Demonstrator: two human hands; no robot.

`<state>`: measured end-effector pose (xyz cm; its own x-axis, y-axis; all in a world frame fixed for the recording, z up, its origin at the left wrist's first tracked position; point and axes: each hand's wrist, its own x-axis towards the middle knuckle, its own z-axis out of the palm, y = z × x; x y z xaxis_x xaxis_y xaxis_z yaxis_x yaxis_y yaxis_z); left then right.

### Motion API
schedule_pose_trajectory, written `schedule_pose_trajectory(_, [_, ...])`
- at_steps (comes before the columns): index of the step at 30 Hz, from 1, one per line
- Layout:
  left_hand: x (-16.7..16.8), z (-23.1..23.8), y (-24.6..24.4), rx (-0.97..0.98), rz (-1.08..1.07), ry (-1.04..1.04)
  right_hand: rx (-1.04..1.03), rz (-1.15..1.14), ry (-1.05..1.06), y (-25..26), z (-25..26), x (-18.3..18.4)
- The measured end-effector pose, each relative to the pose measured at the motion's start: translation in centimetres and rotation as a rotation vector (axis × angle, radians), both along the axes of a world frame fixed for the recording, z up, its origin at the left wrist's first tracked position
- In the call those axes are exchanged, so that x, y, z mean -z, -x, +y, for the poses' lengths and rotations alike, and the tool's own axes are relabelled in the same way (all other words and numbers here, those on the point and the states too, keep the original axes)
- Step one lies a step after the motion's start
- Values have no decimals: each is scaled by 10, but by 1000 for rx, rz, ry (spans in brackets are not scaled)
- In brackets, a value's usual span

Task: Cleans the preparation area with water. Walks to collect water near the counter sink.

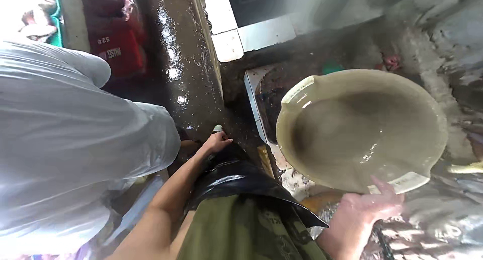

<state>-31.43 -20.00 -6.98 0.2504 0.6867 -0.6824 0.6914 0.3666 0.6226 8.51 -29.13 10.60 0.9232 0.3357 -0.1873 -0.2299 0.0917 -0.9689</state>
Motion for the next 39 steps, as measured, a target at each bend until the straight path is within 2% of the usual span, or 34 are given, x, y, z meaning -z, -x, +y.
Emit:
schedule_pose_trajectory(4, [-9, 34, 33, -232, -28, -42, -93, 10, -54, 32, 71, 0])
schedule_pose_trajectory(9, [-23, 148, 83, -544, -108, -265, -117, -124, -103, 96, 191, -8])
schedule_pose_trajectory(12, [-24, 232, 113, -666, -207, -351, -79, -220, -200, 143, 292, -15])
schedule_pose_trajectory(15, [-15, 312, 136, -790, -221, -513, -63, -399, -230, 187, 422, -12])
schedule_pose_trajectory(16, [-10, 352, 144, -838, -176, -578, -74, -500, -181, 203, 472, -9])
schedule_pose_trajectory(18, [-6, 417, 146, -858, -75, -633, -106, -768, 116, 227, 555, 7])
schedule_pose_trajectory(20, [-13, 476, 135, -710, 19, -685, -204, -944, 480, 248, 631, 28])
schedule_pose_trajectory(22, [-15, 536, 120, -498, 136, -750, -371, -1028, 698, 271, 702, 57])
schedule_pose_trajectory(24, [1, 580, 101, -316, 212, -782, -530, -1063, 886, 287, 757, 97])
schedule_pose_trajectory(27, [35, 600, 83, -138, 351, -813, -653, -1071, 1161, 300, 803, 172])
schedule_pose_trajectory(30, [47, 603, 82, -131, 416, -842, -756, -980, 1351, 310, 833, 250])
schedule_pose_trajectory(34, [45, 605, 78, -132, 411, -781, -794, -842, 1378, 282, 862, 341])
schedule_pose_trajectory(35, [45, 606, 78, -130, 422, -774, -720, -770, 1337, 274, 867, 350])
schedule_pose_trajectory(37, [49, 607, 79, -117, 451, -784, -581, -549, 1310, 267, 865, 336])
schedule_pose_trajectory(39, [55, 604, 76, -127, 469, -810, -493, -409, 1301, 252, 839, 321])
